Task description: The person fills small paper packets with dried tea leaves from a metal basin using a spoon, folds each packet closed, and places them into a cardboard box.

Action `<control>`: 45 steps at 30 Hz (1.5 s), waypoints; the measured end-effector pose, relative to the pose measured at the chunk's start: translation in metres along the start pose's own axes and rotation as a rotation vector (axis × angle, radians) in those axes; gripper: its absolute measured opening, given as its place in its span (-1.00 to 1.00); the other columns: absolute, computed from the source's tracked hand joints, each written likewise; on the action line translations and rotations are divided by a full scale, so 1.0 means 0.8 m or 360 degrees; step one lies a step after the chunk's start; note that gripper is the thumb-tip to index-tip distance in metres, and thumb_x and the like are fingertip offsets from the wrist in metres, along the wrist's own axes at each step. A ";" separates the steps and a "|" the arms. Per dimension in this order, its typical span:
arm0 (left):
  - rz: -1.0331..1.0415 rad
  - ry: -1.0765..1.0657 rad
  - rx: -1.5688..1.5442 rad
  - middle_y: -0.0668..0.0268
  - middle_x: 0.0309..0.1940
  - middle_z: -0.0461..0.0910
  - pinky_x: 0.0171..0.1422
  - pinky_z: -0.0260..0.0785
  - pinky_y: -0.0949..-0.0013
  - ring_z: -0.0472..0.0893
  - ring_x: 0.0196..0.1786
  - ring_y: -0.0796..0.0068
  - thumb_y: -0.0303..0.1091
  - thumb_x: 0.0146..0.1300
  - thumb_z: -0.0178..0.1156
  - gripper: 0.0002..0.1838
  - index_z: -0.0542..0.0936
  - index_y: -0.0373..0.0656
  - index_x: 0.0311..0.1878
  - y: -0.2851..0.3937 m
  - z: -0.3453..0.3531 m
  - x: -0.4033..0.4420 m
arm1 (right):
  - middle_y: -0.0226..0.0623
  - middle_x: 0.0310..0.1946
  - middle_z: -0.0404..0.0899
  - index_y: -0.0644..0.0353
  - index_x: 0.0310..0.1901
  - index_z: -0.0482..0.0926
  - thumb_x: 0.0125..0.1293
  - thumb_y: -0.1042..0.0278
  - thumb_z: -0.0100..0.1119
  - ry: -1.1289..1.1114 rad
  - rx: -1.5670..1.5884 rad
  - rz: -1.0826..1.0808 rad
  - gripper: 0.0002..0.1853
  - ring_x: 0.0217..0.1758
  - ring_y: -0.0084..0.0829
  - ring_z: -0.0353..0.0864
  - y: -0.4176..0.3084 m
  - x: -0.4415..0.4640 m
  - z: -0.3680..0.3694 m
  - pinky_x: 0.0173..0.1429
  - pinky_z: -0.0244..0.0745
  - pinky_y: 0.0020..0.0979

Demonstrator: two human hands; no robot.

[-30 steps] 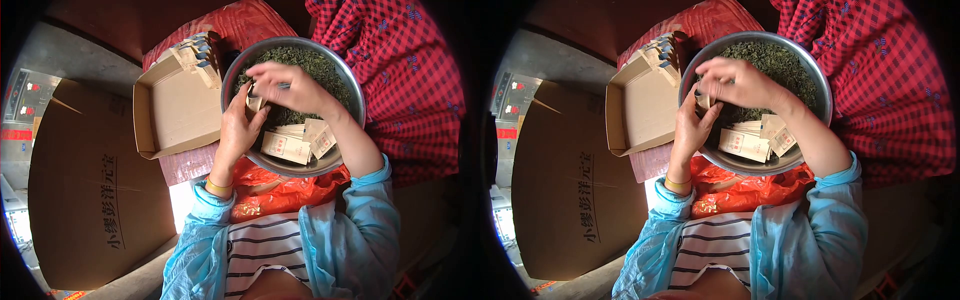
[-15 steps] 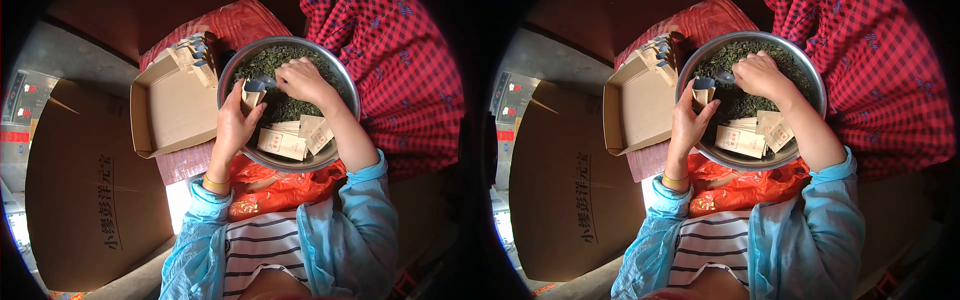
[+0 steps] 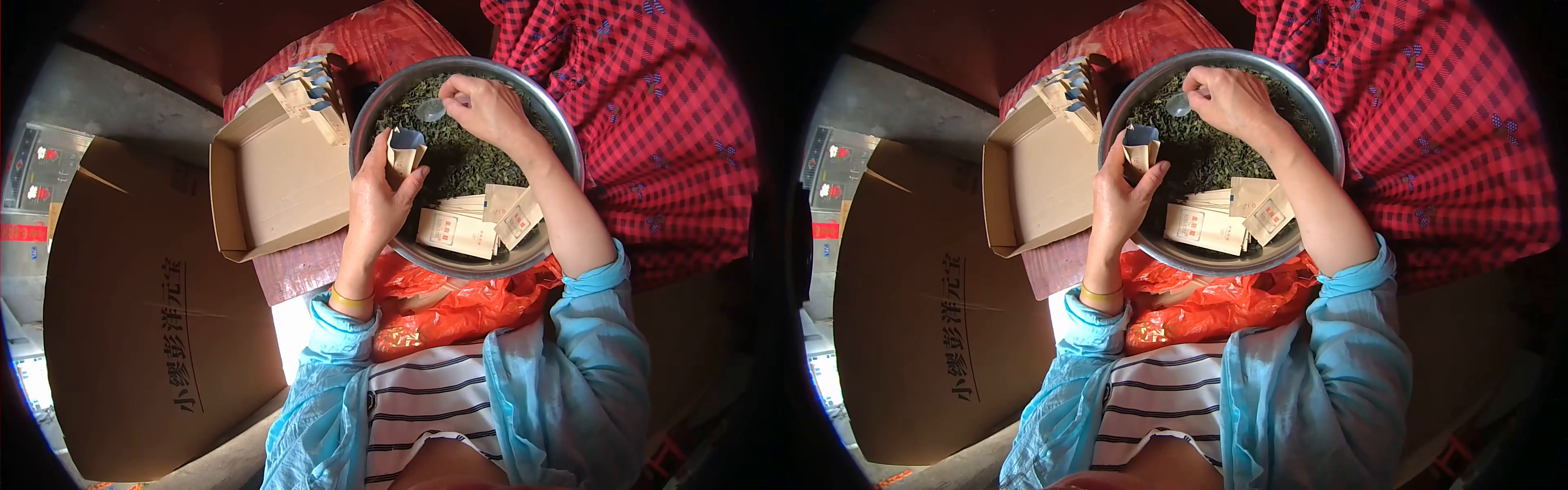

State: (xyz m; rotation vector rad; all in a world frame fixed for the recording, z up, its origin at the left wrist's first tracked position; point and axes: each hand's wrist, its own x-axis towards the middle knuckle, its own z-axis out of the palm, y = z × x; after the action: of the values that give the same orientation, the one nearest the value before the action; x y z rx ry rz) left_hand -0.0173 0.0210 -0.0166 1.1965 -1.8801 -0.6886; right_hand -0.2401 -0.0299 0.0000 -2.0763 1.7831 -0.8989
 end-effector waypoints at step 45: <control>-0.0059 -0.0045 0.0005 0.00 -0.28 0.63 -0.14 0.50 0.23 0.63 -0.32 0.18 -0.33 0.14 0.49 -0.26 0.40 -0.33 0.36 0.001 -0.002 0.001 | -0.28 -0.48 0.66 0.14 -0.36 0.58 0.34 0.33 0.26 0.0885 -0.0063 -0.0970 -0.86 -0.37 -0.24 0.68 -0.027 0.004 -0.012 -0.17 0.47 -0.27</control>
State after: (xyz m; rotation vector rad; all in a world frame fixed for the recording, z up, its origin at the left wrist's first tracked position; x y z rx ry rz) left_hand -0.0168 0.0206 -0.0147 1.2323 -1.8869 -0.7267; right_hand -0.2282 -0.0263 0.0205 -2.6338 1.3659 -1.7544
